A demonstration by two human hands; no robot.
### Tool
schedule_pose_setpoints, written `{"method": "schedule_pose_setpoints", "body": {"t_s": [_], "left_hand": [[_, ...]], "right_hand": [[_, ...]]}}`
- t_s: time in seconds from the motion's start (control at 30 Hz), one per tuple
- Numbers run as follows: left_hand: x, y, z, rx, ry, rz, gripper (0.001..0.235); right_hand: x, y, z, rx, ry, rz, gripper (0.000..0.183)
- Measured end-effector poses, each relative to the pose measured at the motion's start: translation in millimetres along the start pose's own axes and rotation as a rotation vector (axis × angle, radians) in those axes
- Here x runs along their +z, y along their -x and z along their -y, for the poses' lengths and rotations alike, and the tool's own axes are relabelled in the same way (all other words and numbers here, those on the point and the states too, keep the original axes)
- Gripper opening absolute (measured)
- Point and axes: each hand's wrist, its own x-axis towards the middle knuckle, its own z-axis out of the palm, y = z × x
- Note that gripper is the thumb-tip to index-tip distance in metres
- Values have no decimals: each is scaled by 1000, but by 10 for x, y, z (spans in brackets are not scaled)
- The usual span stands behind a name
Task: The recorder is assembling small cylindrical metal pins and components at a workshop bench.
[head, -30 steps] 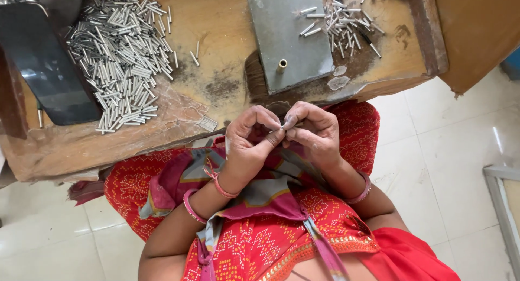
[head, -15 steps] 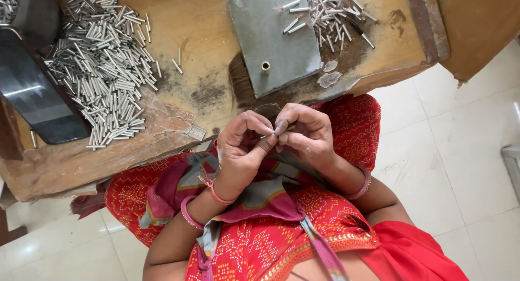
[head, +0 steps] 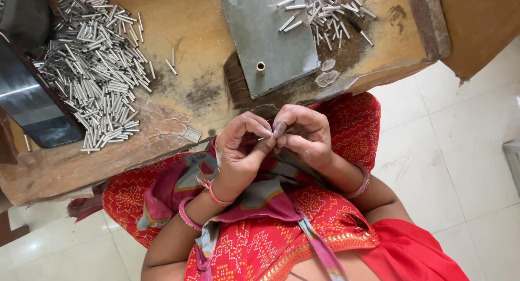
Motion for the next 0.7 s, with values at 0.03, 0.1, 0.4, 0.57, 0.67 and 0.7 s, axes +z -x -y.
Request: {"method": "schedule_pose_setpoints", "body": {"t_s": [0.03,0.1,0.4,0.57,0.67,0.7], "left_hand": [[2,0,2,-2,1,-1,19],[4,1,9,3,-12,1,19],[7,-19,-9,37,-111,11,19],[10,-36,-47,51,-172,16,19],[13,-45,-62,61,-219,22,20],[13,-42,-64,60,-226,26,20]], "right_hand": [[-4,2,1,2,-1,-1,10],[-14,7,0,1,6,4,10],[-25,-1,22,-9,37,15,13],[-36,-3,21,0,21,19,15],[-39,-9,32,-2,22,24,16],[-36,-11,39,-3,30,30,16]]}}
